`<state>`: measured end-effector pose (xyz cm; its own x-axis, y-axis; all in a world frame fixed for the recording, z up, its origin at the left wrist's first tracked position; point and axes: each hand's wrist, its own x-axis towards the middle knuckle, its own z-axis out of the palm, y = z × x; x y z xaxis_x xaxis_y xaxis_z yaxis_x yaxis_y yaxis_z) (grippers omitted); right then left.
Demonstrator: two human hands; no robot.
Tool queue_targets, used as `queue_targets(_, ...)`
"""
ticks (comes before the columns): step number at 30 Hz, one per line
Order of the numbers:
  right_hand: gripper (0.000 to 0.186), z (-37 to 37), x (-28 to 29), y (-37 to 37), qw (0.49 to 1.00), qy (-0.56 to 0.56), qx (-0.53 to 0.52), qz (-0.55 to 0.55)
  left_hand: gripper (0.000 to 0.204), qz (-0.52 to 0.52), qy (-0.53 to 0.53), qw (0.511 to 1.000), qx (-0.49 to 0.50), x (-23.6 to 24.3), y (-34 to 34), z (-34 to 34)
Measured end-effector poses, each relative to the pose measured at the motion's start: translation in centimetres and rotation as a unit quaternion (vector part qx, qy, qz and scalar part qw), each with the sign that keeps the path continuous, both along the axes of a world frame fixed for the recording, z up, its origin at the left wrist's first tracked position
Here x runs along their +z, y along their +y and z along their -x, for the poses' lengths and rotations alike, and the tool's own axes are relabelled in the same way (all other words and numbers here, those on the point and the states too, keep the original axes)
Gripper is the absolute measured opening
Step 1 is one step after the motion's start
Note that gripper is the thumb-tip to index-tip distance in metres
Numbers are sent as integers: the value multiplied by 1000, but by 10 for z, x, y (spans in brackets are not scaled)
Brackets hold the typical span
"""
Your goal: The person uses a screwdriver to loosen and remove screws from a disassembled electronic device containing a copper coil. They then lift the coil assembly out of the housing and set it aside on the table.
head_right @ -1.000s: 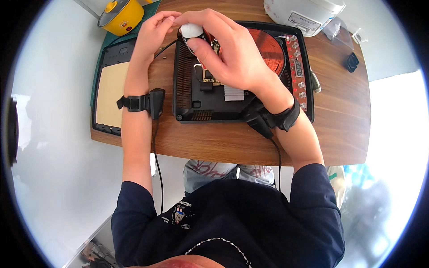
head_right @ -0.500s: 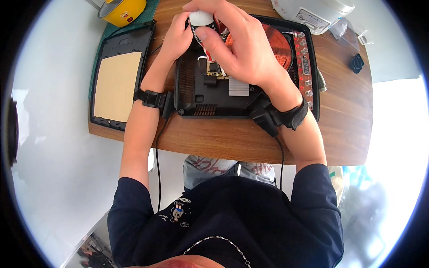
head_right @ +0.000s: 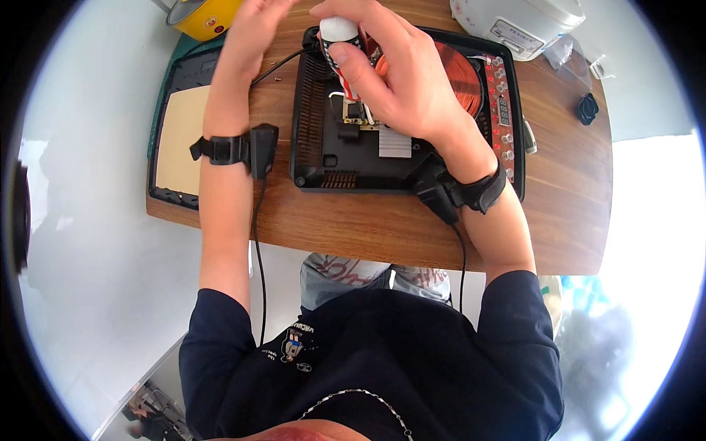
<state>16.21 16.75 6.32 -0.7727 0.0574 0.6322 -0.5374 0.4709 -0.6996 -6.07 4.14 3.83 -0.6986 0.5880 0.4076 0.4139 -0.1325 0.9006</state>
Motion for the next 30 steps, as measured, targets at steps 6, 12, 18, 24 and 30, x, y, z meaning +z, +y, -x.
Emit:
queue_targets(6, 36, -1, -1, 1, 1000, 0, -3, -6, 21, -258, -168, 951, -10, 53, -18, 3)
queue_targets(12, 38, 1, 14, 7, 975, 110, -111, -158, 18, -64, -48, 996, 26, 39, -16, -1)
queue_targets(18, 46, -7, 10, -5, 994, 50, -68, 62, 20, 280, 177, 942, 44, 69, -19, -32)
queue_targets(24, 49, 2, 0, 4, 996, 87, 28, 5, 31, 26, 111, 974, -194, 97, -37, -75)
queue_targets(30, 64, -3, -2, 1, 993, 42, 62, 95, 39, 75, 110, 957, -258, 107, -44, -104)
